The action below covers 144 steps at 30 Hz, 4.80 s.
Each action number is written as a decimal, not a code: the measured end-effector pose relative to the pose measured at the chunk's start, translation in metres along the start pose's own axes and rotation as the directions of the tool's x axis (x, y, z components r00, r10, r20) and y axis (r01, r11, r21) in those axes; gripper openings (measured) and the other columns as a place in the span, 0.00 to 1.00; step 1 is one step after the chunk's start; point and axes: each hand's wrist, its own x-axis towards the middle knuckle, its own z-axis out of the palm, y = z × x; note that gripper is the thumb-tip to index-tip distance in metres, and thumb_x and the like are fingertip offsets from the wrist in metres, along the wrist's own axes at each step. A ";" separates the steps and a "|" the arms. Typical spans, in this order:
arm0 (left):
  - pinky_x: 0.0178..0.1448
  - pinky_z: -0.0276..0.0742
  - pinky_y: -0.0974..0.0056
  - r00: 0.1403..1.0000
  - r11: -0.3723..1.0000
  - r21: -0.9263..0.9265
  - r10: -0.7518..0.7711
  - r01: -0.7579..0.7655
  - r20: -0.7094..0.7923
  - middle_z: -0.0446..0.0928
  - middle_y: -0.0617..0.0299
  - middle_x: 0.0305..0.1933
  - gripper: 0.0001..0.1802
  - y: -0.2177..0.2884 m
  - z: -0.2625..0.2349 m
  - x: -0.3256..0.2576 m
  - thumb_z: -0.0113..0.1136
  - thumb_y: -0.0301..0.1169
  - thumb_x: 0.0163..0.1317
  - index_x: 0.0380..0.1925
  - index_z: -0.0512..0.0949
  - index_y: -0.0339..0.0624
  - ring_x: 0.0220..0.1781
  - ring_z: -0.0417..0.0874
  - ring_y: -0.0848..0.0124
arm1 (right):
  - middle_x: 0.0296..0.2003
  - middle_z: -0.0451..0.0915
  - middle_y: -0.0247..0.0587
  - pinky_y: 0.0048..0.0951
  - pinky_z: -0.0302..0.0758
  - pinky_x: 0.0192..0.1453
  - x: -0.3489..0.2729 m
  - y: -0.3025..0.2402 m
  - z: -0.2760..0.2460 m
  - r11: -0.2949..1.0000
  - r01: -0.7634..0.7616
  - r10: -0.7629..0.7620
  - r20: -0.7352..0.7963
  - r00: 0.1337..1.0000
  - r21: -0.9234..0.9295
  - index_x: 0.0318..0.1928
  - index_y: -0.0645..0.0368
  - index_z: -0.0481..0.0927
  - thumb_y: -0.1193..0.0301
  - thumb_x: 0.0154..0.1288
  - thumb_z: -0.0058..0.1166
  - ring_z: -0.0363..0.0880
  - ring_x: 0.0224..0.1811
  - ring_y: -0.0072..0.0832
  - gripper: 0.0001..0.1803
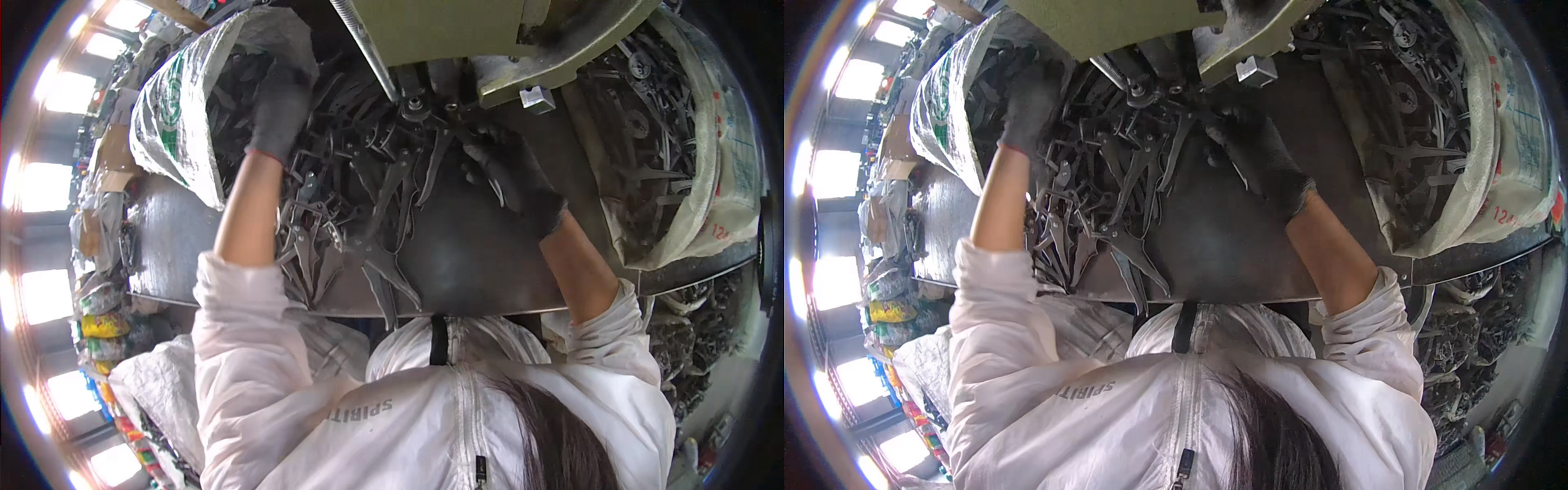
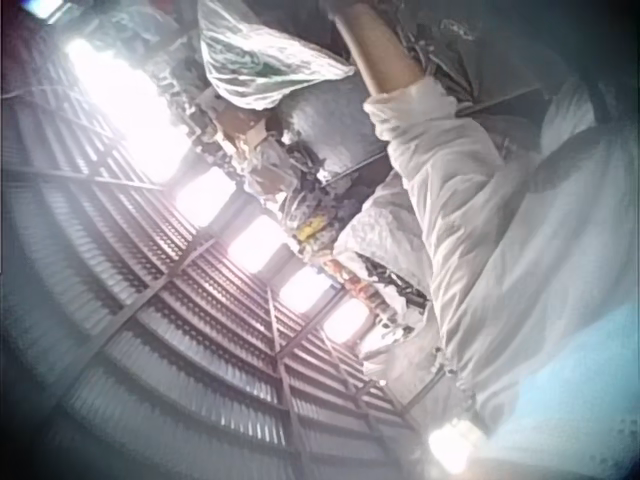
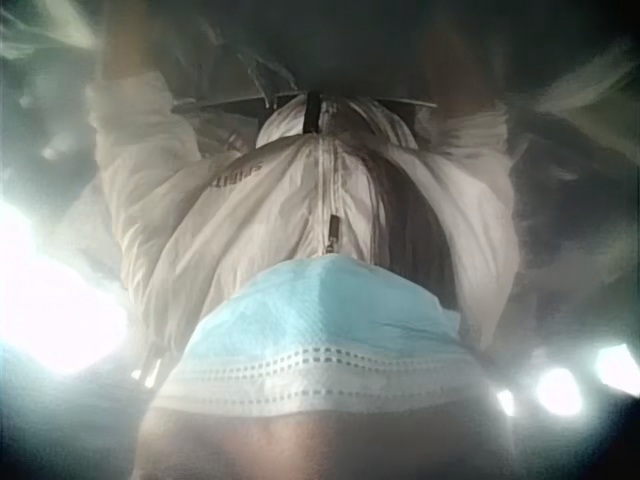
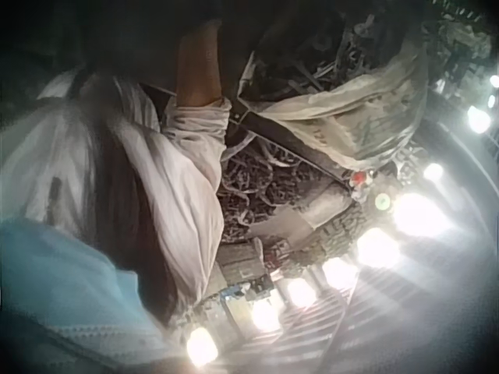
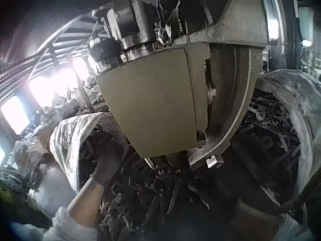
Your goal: The person picks up metal components from a pile, positions them under a machine press to join them, and then places the assembled pliers into a large white bag.
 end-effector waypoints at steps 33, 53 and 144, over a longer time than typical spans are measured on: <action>0.57 0.77 0.64 0.711 0.150 -0.774 0.317 0.615 0.627 0.81 0.51 0.56 0.22 0.201 -0.083 -0.150 0.58 0.38 0.76 0.61 0.79 0.34 0.52 0.81 0.70 | 0.51 0.82 0.46 0.36 0.80 0.56 -0.042 0.024 -0.023 0.410 0.335 -0.292 0.226 0.929 -0.848 0.58 0.59 0.78 0.74 0.73 0.55 0.84 0.47 0.34 0.15; 0.59 0.77 0.62 0.884 0.348 -0.852 0.113 0.392 0.453 0.83 0.51 0.48 0.22 0.152 -0.007 -0.125 0.50 0.37 0.79 0.58 0.76 0.27 0.52 0.81 0.68 | 0.48 0.88 0.38 0.31 0.80 0.47 -0.020 -0.041 -0.042 0.910 0.165 -0.205 -0.067 0.976 -0.379 0.59 0.60 0.81 0.70 0.71 0.62 0.86 0.45 0.27 0.18; 0.55 0.84 0.61 0.721 -0.396 -0.875 -0.516 0.279 0.463 0.76 0.52 0.60 0.44 0.041 -0.030 -0.236 0.70 0.18 0.60 0.71 0.53 0.36 0.52 0.84 0.67 | 0.62 0.80 0.34 0.29 0.72 0.68 0.028 0.039 0.153 0.990 -0.102 0.061 0.365 0.929 0.095 0.71 0.60 0.72 0.73 0.73 0.61 0.76 0.65 0.23 0.29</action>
